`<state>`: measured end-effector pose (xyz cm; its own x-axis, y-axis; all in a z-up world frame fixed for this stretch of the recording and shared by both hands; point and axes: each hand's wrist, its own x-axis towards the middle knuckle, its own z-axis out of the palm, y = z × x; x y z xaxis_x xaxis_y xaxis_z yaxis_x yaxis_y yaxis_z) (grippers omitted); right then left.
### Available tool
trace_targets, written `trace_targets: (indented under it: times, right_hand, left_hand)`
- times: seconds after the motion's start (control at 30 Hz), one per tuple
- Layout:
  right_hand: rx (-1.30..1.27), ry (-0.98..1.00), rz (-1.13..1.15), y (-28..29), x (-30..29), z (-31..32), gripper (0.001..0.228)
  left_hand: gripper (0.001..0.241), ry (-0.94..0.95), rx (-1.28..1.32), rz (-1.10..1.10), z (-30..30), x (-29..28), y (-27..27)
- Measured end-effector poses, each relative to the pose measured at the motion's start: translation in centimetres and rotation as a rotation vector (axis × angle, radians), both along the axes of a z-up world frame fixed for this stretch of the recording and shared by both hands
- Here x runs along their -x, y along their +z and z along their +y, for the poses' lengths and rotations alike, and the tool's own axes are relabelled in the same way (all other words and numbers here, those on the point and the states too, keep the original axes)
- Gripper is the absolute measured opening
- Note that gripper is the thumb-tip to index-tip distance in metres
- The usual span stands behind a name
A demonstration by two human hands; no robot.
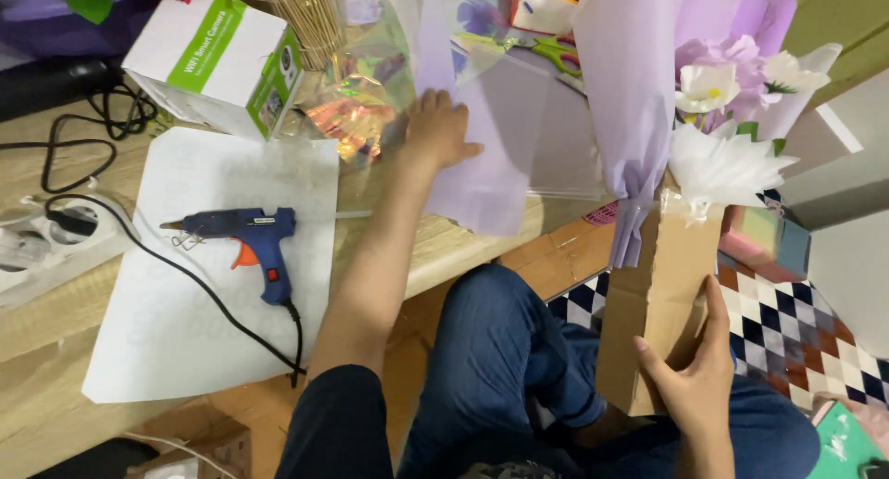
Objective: The person wraps a bouquet of artificial flowers with a sheet of translucent purple paper. They fold the paper around the stems, smooth the edges, and adjust the wrapping to fit the bouquet.
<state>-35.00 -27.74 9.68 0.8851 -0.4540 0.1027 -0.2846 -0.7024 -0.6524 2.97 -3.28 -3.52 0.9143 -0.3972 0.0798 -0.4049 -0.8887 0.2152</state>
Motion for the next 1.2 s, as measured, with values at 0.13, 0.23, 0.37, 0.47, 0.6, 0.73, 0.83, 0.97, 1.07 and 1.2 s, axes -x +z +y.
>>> trace_targets:
  times: [0.13, 0.23, 0.37, 0.47, 0.6, 0.73, 0.83, 0.97, 1.07, 1.2]
  right_hand:
    - [-0.062, -0.051, 0.01, 0.2, -0.6, 1.3, 0.101]
    - [-0.037, -0.019, -0.053, 0.1, -2.7, 1.1, 0.098]
    - [-0.02, 0.029, -0.073, 1.0, -7.5, 0.3, 0.105]
    - [-0.043, 0.151, -0.084, -0.6, -14.0, -1.8, 0.111]
    - [-0.254, 0.562, -0.154, -1.7, -22.2, -4.2, 0.111]
    - [-0.37, 0.58, 0.059, -3.5, -26.9, -2.2, 0.124]
    - [-0.307, 0.767, 0.025, -5.2, -28.3, -1.6, 0.117]
    - [-0.197, 0.973, 0.306, -4.4, -30.8, -4.6, 0.103]
    - [-0.147, 0.983, 0.278, -0.3, -37.2, -6.6, 0.062]
    - [-0.226, 0.929, 0.099, 9.6, -48.8, -2.6, 0.03]
  left_hand:
    - [0.068, -0.022, 0.06, -0.009, -1.3, -0.7, -2.1]
    - [0.032, 0.066, 0.117, -0.587, -1.5, -1.0, -2.1]
    - [0.05, 0.273, -0.035, -0.508, -0.1, 1.1, 1.3]
    - [0.066, 0.342, -0.015, -0.539, 1.6, 1.3, 1.3]
    - [0.043, 0.192, 0.513, -0.582, 1.7, 5.4, 6.4]
    - [0.043, 0.391, 0.753, -0.505, -2.8, 7.9, 11.6]
    - [0.058, 0.593, 0.871, -0.201, -5.8, 6.6, 12.1]
    - [0.086, 0.684, 0.707, -0.11, -8.4, 5.8, 10.7]
    - [0.079, 0.647, 0.587, -0.17, -10.1, 5.9, 11.2]
    - [0.089, 0.54, 0.431, -0.11, -11.4, 7.0, 8.7]
